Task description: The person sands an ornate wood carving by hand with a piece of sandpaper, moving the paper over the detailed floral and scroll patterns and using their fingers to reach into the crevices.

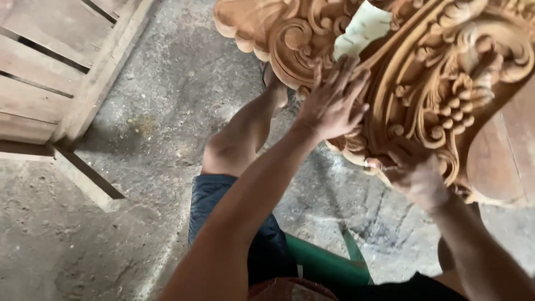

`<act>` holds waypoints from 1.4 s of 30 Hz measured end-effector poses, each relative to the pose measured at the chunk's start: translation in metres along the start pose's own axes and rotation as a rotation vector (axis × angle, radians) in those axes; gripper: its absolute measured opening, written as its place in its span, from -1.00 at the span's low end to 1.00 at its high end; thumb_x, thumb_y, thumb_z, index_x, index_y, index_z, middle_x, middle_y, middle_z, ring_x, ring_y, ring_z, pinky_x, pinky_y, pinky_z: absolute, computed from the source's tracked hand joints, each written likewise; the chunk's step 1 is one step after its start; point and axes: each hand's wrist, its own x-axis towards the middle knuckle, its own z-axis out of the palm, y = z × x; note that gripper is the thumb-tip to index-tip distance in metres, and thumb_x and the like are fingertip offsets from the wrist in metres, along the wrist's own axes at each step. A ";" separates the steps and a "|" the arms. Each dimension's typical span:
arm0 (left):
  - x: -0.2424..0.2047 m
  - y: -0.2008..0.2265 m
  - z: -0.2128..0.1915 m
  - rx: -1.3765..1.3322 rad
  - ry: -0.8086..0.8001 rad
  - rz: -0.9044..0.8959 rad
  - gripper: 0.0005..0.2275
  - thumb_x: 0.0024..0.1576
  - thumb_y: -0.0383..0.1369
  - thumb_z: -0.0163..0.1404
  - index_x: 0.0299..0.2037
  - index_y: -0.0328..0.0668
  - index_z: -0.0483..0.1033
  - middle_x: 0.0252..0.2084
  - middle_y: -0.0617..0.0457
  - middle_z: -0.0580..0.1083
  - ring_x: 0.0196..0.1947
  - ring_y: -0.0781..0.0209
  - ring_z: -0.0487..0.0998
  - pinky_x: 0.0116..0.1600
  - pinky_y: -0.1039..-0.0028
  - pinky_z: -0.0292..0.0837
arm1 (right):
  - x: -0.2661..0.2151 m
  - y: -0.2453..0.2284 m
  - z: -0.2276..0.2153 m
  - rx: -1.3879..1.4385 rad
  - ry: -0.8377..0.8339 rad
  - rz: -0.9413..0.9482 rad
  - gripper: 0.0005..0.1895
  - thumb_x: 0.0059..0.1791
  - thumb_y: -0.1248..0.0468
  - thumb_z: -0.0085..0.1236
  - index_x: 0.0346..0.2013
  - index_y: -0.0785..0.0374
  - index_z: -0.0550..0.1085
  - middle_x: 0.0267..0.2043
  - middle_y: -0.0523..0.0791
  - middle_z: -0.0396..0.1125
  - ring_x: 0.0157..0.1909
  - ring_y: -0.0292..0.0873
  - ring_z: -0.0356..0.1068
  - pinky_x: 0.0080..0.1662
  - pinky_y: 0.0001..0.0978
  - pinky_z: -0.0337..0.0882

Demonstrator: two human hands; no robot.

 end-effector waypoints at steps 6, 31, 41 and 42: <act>0.008 -0.004 0.008 -0.021 0.080 -0.009 -0.33 0.28 0.16 -0.28 0.51 0.02 -0.03 0.57 -0.23 -0.14 0.57 -0.14 -0.13 0.47 -0.37 -0.57 | 0.013 -0.011 0.046 -0.338 -0.210 0.060 -0.97 0.10 0.37 0.21 -0.22 0.19 0.56 -0.12 -0.09 0.51 -0.35 -0.22 0.44 -0.41 -0.49 0.45; 0.007 -0.005 0.024 -0.081 0.130 -0.025 -0.33 0.29 0.11 -0.17 0.50 -0.05 -0.01 0.55 -0.26 -0.07 0.57 -0.17 -0.08 0.53 -0.34 -0.40 | -0.011 -0.027 0.040 -0.732 0.033 -0.166 -0.81 0.06 0.32 0.20 -0.46 0.17 0.57 -0.37 -0.06 0.43 -0.32 -0.16 0.41 -0.45 -0.40 0.40; 0.003 -0.004 0.018 -0.118 0.165 -0.036 -0.29 0.22 0.17 -0.09 0.46 -0.06 0.05 0.52 -0.23 0.00 0.54 -0.18 0.00 0.56 -0.34 -0.34 | 0.010 -0.052 0.050 -0.548 -0.043 0.422 -0.80 0.03 0.38 0.27 -0.50 0.24 0.51 -0.50 -0.10 0.34 -0.62 -0.22 0.17 -0.57 -0.31 0.21; 0.006 -0.004 0.020 -0.129 0.232 -0.027 -0.31 0.25 0.16 -0.08 0.45 -0.05 0.07 0.53 -0.24 0.01 0.54 -0.21 0.01 0.57 -0.35 -0.33 | 0.017 -0.052 0.054 -0.566 -0.052 0.441 -0.79 0.01 0.39 0.28 -0.52 0.23 0.52 -0.53 -0.11 0.34 -0.68 -0.20 0.14 -0.60 -0.28 0.18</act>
